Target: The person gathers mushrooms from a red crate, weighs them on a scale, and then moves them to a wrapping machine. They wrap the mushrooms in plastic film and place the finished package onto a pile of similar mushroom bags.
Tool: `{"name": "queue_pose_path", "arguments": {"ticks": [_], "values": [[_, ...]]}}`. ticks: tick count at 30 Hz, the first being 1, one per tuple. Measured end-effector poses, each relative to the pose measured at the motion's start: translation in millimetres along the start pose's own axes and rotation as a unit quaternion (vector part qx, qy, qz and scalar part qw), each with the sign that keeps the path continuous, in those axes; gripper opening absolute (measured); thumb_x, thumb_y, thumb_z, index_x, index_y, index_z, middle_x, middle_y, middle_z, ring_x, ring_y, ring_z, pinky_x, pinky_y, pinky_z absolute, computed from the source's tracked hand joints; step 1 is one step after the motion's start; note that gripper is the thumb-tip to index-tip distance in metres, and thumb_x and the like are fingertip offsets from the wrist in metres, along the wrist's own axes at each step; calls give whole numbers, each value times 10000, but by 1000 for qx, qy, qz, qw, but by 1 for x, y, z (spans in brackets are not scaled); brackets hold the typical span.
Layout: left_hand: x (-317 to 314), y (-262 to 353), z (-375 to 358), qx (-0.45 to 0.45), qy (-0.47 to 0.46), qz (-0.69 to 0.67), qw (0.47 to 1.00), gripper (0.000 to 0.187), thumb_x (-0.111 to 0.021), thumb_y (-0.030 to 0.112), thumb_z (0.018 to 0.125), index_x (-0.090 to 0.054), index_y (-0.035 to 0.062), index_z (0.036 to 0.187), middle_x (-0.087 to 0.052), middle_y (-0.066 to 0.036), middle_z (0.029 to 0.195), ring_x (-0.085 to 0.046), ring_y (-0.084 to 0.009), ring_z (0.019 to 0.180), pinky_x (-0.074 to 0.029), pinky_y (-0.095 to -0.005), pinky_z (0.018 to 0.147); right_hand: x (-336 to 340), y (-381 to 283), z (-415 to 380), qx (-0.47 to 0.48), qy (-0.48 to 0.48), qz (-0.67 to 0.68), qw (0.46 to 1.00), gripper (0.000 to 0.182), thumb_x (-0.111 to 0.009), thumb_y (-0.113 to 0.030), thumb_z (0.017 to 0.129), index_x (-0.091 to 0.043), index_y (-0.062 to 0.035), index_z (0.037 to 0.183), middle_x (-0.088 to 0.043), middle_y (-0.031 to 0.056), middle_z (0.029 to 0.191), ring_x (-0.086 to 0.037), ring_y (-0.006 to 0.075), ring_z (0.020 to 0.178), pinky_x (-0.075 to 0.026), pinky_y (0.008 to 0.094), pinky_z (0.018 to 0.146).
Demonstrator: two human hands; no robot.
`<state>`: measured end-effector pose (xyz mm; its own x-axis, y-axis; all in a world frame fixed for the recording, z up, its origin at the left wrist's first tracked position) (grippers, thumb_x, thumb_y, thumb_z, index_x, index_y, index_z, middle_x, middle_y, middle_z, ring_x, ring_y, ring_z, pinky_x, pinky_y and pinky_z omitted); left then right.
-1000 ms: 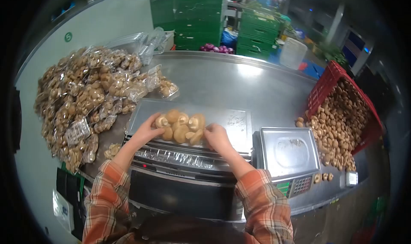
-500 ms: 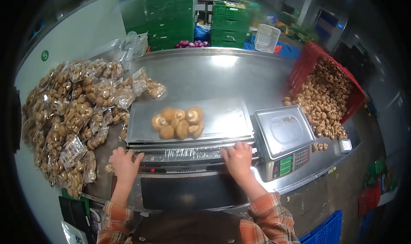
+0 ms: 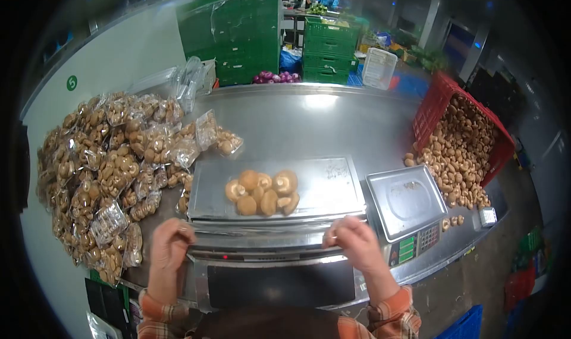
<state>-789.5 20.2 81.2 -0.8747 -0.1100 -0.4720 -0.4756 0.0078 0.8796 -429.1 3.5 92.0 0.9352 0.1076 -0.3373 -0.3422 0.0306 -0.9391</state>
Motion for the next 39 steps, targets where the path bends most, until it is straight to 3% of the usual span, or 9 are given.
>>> {"name": "queue_pose_path", "arguments": {"ticks": [4, 6, 9, 11, 14, 17, 23, 24, 39], "values": [[-42, 58, 46, -90, -80, -120, 986, 166, -536, 142, 865, -540, 3, 772, -562, -117, 707, -539, -185, 611, -461, -283, 588, -26, -54, 72, 172, 35, 90, 980, 224, -470, -153, 909, -359, -108, 719, -375, 23, 582, -432, 167, 517, -452, 339, 599], [-63, 50, 100, -147, 0, -55, 988, 170, -526, 154, 877, -549, 16, 779, -575, -111, 739, -542, -199, 632, -462, -307, 610, -19, -36, 132, 168, 60, 95, 979, 132, -460, -131, 919, -501, -60, 816, -625, 128, 839, -617, 236, 809, -495, 400, 821], [-6, -50, 209, -250, 35, 363, 897, 145, -528, 155, 872, -568, 24, 827, -624, -97, 838, -586, -218, 760, -465, -364, 664, 37, 76, 229, 194, 121, -272, 935, 179, -500, -140, 912, -563, 9, 835, -657, 144, 976, -620, 220, 914, -469, 311, 874], [-1, -94, 203, -131, -52, 513, 847, 128, -535, 152, 862, -580, 32, 871, -629, -111, 881, -589, -215, 826, -453, -352, 700, 30, 103, 211, 55, 49, -518, 852, 173, -493, -124, 907, -558, 34, 879, -647, 156, 1000, -615, 299, 934, -455, 347, 854], [-6, -94, 179, -397, -118, 576, 704, 132, -537, 162, 865, -580, 48, 918, -613, -138, 843, -578, -240, 769, -452, -339, 695, 31, 119, 194, 288, -29, -566, 772, 183, -484, -137, 898, -554, 31, 919, -621, 194, 981, -594, 336, 946, -455, 384, 811], [-10, -85, 171, -369, -178, 576, 708, 167, -547, 179, 863, -570, 55, 973, -611, -126, 835, -556, -242, 670, -456, -341, 646, 35, 111, 180, 171, -46, -510, 842, 236, -478, -180, 882, -555, 13, 996, -604, 217, 926, -559, 391, 940, -448, 426, 797], [0, -67, 162, 173, -170, 387, 890, 205, -505, 188, 891, -564, 1, 952, -613, -66, 785, -535, -140, 581, -420, -254, 502, 22, 73, 143, -231, -68, -294, 925, 265, -466, -205, 897, -545, 45, 933, -610, 146, 741, -607, 239, 584, -474, 329, 541], [-1, -66, 158, 176, -156, 386, 892, 223, -485, 196, 899, -565, -8, 942, -609, -66, 757, -543, -132, 577, -413, -246, 490, 27, 80, 143, -208, -93, -326, 917, 217, -482, -167, 917, -561, 35, 920, -581, 74, 679, -521, 117, 473, -413, 262, 421], [17, -68, -61, 249, -116, 463, 843, 388, -423, 313, 953, -580, -11, 809, -509, -37, 480, -475, -88, 421, -357, -246, 410, -1, 66, -52, -405, -100, -329, 847, 324, -494, -301, 901, -582, 8, 862, -600, 103, 637, -574, 164, 519, -480, 306, 508]]}}
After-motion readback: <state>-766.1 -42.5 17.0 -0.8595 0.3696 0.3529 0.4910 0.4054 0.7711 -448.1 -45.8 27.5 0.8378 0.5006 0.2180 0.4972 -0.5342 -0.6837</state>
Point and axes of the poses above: each hand's wrist, its own z-axis towards the middle knuckle, its own x-axis out of the back of the hand, y = z × x, the point moved 1 cm from there along z, towards the middle knuckle
